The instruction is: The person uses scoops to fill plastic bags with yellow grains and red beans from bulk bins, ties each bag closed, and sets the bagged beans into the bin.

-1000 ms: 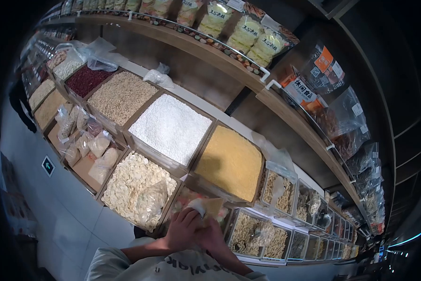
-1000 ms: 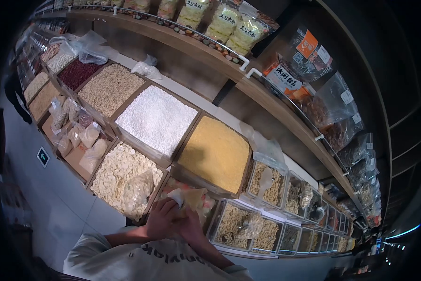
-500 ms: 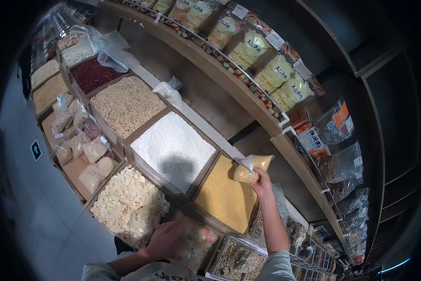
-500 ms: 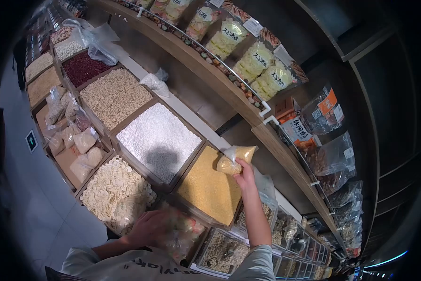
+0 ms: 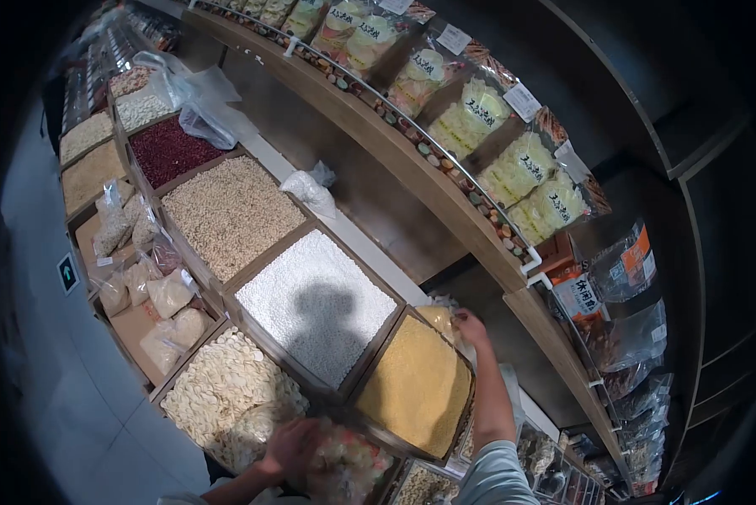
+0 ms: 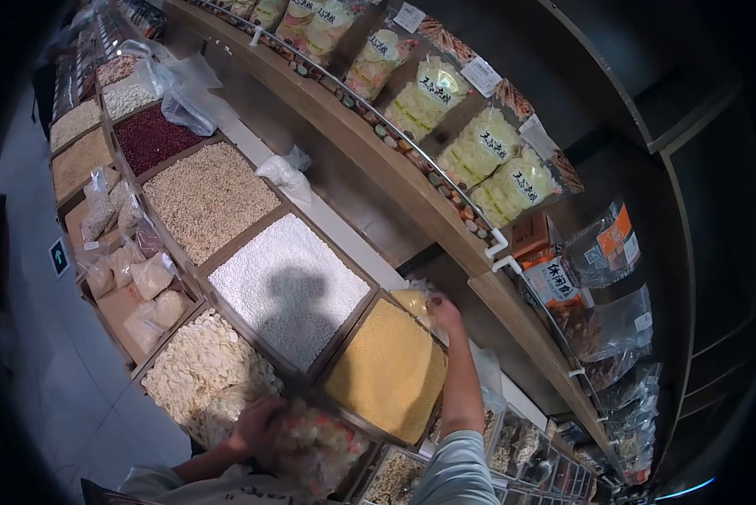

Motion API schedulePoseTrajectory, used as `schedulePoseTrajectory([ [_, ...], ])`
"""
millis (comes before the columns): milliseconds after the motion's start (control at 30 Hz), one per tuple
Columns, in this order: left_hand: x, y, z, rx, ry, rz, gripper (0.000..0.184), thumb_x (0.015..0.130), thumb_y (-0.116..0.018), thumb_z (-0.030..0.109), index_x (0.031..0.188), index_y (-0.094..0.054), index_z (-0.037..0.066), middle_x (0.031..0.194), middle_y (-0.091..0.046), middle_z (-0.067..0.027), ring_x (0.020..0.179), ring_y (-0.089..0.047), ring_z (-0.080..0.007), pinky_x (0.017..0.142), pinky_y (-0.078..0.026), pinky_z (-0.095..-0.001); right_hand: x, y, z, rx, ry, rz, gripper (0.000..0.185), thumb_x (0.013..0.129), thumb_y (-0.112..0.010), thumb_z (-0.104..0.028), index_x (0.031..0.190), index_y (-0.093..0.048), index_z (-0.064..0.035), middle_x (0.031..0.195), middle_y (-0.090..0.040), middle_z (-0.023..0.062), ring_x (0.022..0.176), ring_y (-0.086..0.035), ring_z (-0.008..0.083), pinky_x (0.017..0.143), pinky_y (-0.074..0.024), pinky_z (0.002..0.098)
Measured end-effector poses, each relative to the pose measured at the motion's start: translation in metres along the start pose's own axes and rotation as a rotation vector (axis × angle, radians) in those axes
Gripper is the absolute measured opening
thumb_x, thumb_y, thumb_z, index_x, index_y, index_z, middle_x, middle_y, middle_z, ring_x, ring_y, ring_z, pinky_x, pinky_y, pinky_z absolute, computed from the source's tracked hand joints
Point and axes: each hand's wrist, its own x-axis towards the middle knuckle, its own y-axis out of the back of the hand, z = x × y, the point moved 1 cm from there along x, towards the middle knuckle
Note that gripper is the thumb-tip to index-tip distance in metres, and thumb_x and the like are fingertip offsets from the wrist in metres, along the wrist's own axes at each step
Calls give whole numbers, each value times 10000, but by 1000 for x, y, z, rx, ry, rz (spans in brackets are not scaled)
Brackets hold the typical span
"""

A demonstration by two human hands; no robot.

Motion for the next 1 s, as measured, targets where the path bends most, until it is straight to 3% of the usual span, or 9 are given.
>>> schedulePoseTrajectory([
  [67, 2, -4, -4, 0, 6, -52, 320, 834, -659, 177, 1124, -620, 48, 981, -657, -169, 912, -636, -402, 780, -528, -463, -13, 8, 37, 129, -34, 77, 475, 805, -722, -244, 1211, -585, -38, 1043, -693, 179, 958, -670, 293, 876, -507, 385],
  [133, -1, -14, -10, -31, 28, -70, 303, 830, -658, 160, 1109, -623, 46, 962, -653, -168, 897, -635, -397, 766, -525, -462, -35, 15, 65, -427, -93, 216, 512, 827, -687, -334, 1225, -571, -34, 1139, -666, 231, 1081, -635, 386, 922, -497, 431],
  [167, -3, -18, -13, -55, 49, -73, 287, 826, -656, 142, 1094, -626, 43, 942, -648, -166, 881, -635, -393, 751, -521, -461, -63, 25, 42, -410, -295, 103, 598, 816, -690, -367, 1248, -533, 15, 1222, -610, 288, 1173, -562, 446, 973, -473, 464],
  [300, -5, -31, -4, -107, -14, -85, 235, 820, -648, 111, 1043, -630, 36, 913, -634, -166, 850, -628, -390, 727, -512, -462, -105, 5, 68, -270, -345, 245, 601, 805, -695, -337, 1220, -548, 71, 1183, -603, 338, 1167, -574, 429, 991, -471, 460],
  [633, -35, -11, 54, -68, -103, -133, 213, 833, -630, 93, 1031, -639, 15, 902, -628, -190, 852, -618, -411, 717, -501, -457, -151, 20, 62, -407, -435, 86, 335, 886, -590, -225, 1147, -582, -15, 1245, -560, 278, 1126, -593, 436, 949, -505, 493],
  [733, -51, 6, 56, -41, -116, -78, 222, 824, -636, 81, 1039, -644, 24, 904, -635, -183, 856, -621, -410, 721, -504, -456, -199, 21, 43, -346, -339, 486, 239, 905, -565, -133, 1071, -555, 38, 1207, -537, 279, 1030, -605, 476, 850, -509, 544],
  [833, -63, 24, 42, -54, -62, -31, 266, 804, -667, 89, 1064, -647, 37, 924, -642, -173, 860, -633, -391, 726, -512, -448, -283, 9, -10, -61, -149, 767, 277, 880, -670, -125, 1052, -537, 47, 956, -621, 206, 902, -637, 342, 787, -495, 435],
  [933, -70, 36, 17, -82, 12, -64, 313, 810, -701, 123, 1105, -642, 37, 983, -654, -170, 924, -646, -356, 784, -517, -423, -393, -32, -98, 459, -125, 843, 235, 908, -686, -131, 930, -476, -30, 789, -480, 7, 730, -456, 106, 672, -425, 287],
  [1000, -71, 41, 1, -96, 57, -119, 334, 820, -719, 144, 1125, -639, 33, 1028, -663, -172, 989, -656, -325, 840, -518, -406, -453, -91, -135, 379, -319, 743, 285, 889, -684, -80, 735, -448, -36, 680, -444, -16, 623, -403, 106, 574, -353, 299],
])
